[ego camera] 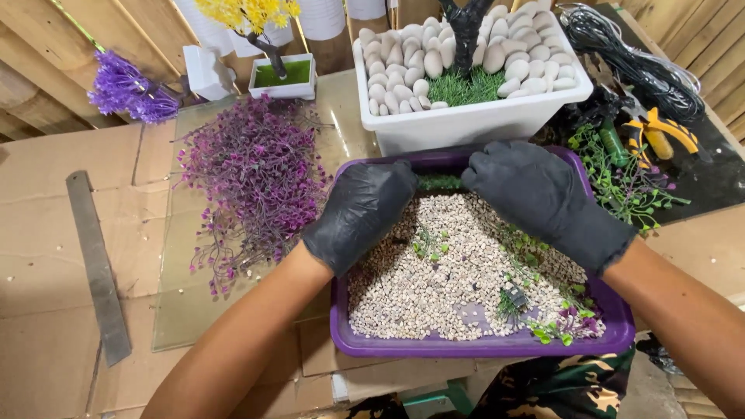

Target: Arranging small artificial green plants and moss in a tray with white gravel to create a miniature landscape.

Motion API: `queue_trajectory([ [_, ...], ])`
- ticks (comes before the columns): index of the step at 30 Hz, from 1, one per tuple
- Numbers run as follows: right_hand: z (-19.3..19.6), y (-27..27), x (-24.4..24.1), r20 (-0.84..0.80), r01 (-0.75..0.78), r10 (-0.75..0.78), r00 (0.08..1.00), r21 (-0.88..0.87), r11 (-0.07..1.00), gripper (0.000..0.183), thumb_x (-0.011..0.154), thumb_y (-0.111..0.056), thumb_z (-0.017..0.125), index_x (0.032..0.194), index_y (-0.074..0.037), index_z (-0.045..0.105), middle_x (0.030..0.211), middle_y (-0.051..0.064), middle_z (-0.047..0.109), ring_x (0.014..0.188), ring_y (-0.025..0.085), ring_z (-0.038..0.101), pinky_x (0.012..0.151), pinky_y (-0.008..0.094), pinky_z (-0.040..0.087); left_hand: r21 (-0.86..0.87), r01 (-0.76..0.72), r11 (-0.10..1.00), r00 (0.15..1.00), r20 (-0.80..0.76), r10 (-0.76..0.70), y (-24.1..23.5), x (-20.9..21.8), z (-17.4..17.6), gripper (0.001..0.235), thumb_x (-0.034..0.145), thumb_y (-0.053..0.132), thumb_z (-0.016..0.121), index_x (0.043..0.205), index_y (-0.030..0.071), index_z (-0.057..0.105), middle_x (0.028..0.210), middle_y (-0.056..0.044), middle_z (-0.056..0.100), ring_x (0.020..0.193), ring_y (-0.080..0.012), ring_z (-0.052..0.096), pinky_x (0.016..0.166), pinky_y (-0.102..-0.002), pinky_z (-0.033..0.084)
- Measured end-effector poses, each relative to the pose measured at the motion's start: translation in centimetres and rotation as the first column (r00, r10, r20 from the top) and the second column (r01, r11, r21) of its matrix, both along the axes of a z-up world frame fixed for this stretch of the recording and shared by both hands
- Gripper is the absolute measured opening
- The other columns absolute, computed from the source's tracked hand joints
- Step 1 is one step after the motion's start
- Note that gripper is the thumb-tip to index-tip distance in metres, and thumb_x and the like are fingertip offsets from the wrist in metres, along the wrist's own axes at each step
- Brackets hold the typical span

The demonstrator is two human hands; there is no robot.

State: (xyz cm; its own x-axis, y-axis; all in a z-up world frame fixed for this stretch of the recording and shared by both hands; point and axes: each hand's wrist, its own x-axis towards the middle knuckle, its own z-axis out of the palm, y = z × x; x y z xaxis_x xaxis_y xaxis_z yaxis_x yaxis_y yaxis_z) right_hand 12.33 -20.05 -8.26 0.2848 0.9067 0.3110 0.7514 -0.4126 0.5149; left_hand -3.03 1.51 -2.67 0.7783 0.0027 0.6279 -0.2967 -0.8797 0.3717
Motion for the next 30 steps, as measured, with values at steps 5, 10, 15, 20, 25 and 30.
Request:
queue_trajectory([
  [5,6.6,0.8,-2.9,-0.033,0.15,-0.153,0.988,-0.083,0.985,0.013,0.101,-0.025,0.061,0.09,-0.023,0.066,0.094,-0.009,0.061,0.097,0.019,0.061,0.098,0.033,0.049,-0.058,-0.007,0.998,1.0,0.006,0.008,1.1,-0.3,1.3,0.023,0.096,0.019,0.056,0.089,0.0,0.066,0.075,-0.015,0.064,0.079,-0.0289,0.065,0.078,-0.04,0.056],
  [10,3.0,2.3,0.1,0.12,-0.017,0.026,0.992,-0.081,0.997,0.007,0.092,-0.015,0.069,0.086,-0.017,0.066,0.082,-0.004,0.058,0.082,0.023,0.058,0.08,0.039,0.05,-0.105,-0.016,0.994,1.0,-0.025,0.014,-0.4,0.6,1.7,0.027,0.096,0.025,0.054,0.085,0.002,0.063,0.072,-0.012,0.062,0.076,-0.0267,0.062,0.076,-0.04,0.054],
  [15,3.5,2.3,-2.4,-0.11,0.058,-0.054,0.992,0.026,0.998,0.016,0.091,-0.024,0.072,0.078,-0.017,0.066,0.08,-0.006,0.061,0.081,0.021,0.06,0.08,0.034,0.054,-0.165,-0.016,0.986,0.999,-0.051,0.008,0.2,0.1,1.6,0.03,0.095,0.03,0.053,0.082,0.004,0.06,0.069,-0.01,0.059,0.072,-0.0246,0.059,0.073,-0.039,0.052],
  [20,3.4,2.2,0.6,-0.228,0.009,0.009,0.974,0.079,0.997,0.018,0.1,-0.034,0.063,0.093,-0.024,0.075,0.096,-0.002,0.07,0.091,0.025,0.064,0.096,0.043,0.054,-0.252,-0.025,0.967,0.997,-0.081,0.005,1.0,1.1,2.3,0.035,0.094,0.037,0.051,0.076,0.007,0.057,0.066,-0.007,0.056,0.068,-0.0217,0.055,0.07,-0.039,0.049],
  [25,-5.2,1.4,4.4,-0.181,-0.022,0.05,0.982,0.153,0.988,0.02,0.096,-0.044,0.062,0.1,-0.027,0.072,0.099,-0.003,0.067,0.097,0.024,0.065,0.077,0.043,0.053,-0.315,-0.035,0.948,0.995,-0.099,0.004,0.9,0.9,2.1,0.04,0.093,0.043,0.049,0.072,0.009,0.054,0.063,-0.004,0.054,0.064,-0.0195,0.052,0.067,-0.039,0.047],
  [30,5.6,2.8,-1.6,-0.329,0.16,-0.189,0.925,-0.112,0.981,0.02,0.1,-0.032,0.06,0.093,-0.026,0.077,0.092,-0.004,0.067,0.104,0.023,0.066,0.11,0.037,0.05,-0.385,-0.064,0.921,0.991,-0.13,0.014,2.3,0.4,1.8,0.044,0.093,0.048,0.048,0.069,0.012,0.051,0.06,-0.002,0.051,0.061,-0.0174,0.049,0.065,-0.039,0.045],
])
